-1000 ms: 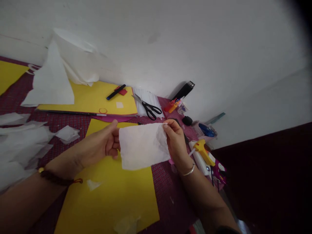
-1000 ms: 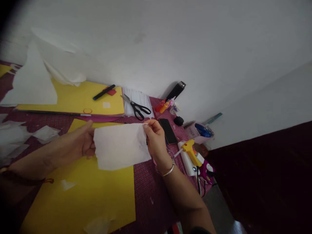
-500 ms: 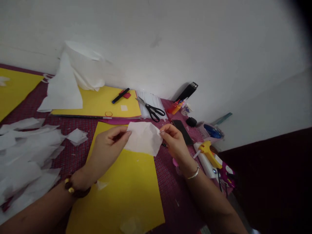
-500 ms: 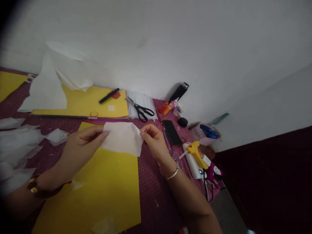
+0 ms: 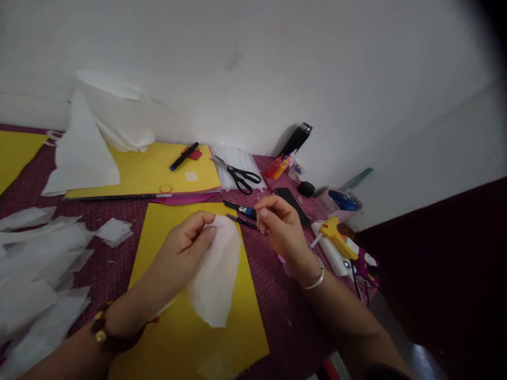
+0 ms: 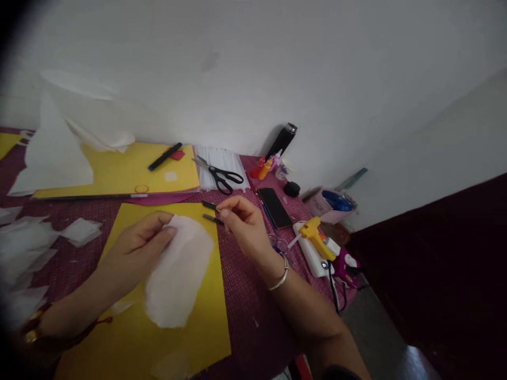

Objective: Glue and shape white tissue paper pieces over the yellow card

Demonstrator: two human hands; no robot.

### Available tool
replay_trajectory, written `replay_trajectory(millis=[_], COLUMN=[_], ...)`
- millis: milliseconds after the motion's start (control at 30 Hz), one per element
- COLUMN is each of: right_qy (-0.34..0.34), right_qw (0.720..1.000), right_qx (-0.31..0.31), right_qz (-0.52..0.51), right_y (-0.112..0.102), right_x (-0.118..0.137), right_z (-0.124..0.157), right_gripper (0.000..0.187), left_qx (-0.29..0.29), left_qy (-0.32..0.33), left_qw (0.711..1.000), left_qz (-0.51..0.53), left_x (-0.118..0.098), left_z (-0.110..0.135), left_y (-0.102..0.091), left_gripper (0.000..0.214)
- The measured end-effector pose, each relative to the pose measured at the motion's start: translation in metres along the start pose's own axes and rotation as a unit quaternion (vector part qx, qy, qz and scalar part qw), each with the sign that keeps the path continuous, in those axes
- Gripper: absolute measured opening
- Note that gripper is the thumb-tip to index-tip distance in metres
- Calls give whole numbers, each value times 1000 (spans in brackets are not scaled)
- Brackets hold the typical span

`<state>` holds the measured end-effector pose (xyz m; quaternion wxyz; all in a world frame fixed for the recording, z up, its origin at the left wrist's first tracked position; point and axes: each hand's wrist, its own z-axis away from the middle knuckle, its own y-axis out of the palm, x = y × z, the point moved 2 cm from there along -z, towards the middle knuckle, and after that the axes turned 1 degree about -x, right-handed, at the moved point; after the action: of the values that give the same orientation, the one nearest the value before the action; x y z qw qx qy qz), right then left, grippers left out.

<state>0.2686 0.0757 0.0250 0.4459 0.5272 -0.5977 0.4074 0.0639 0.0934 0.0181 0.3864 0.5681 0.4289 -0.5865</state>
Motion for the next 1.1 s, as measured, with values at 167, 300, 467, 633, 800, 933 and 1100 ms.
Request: replay_trajectory(millis=[167,300,467,633,800,933,1100], right_qy=[16,18,-33,-72,-151,-216,-280], right_qw=[994,989,987,984,969,945,913], right_qx=[105,136,120,104,94,93,91], right_qz=[28,59,102,126,174,228,281], right_y=[13,21,24,23,24,25,22], right_x=[-5,-5,-3,-1,2,5,7], right_z=[-1,5,7,8,10,12,16], right_gripper=[20,19,13,11,9,12,14], left_qx=[65,63,65,50,45,30,11], left_qy=[-3,2,8,33,25,26,14], left_qw=[998,997,996,996,996,996,985], left_qz=[-26,-42,-54,-70,-73,-78,-174], left_x=[-2,-2,0,5,7,7,13], left_z=[1,1,1,0,1,1,-11], left_y=[5,6,6,6,6,7,-7], left_gripper=[15,15,16,19,20,16,29])
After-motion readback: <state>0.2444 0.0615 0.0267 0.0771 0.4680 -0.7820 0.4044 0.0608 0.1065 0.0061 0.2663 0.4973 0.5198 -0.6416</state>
